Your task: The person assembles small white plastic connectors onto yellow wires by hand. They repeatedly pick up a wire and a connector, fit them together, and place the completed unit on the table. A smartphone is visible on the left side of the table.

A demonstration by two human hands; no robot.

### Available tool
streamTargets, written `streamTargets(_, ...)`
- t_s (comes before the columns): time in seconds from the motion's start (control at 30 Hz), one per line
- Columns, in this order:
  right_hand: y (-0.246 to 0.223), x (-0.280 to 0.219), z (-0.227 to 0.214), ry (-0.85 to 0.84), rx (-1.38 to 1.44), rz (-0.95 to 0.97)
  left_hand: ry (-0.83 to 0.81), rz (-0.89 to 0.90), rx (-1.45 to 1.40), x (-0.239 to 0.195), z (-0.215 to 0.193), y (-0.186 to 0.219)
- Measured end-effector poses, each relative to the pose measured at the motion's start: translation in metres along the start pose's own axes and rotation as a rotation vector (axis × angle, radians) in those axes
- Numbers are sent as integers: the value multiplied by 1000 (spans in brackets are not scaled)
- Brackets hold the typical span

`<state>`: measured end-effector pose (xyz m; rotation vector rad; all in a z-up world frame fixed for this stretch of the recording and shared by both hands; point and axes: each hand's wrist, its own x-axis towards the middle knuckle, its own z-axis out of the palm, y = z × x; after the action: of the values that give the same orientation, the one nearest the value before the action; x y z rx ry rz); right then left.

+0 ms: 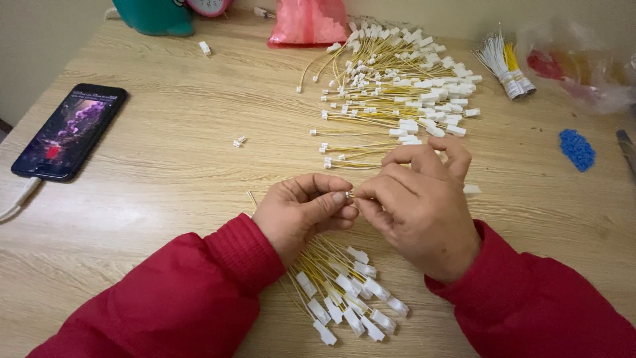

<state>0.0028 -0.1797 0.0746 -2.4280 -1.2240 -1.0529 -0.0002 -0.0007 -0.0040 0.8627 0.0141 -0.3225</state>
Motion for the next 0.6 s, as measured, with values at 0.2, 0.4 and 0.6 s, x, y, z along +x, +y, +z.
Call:
streamTargets(0.2, 3, 0, 2, -27, 20, -2, 43, 3, 12, 1, 2, 1)
streamTargets(0.4, 8, -1, 0, -59, 77, 99, 95, -6, 70, 4, 4, 14)
streamTargets(0.6, 43, -23, 22, -154, 18, 317, 149, 91, 181, 3, 2, 29)
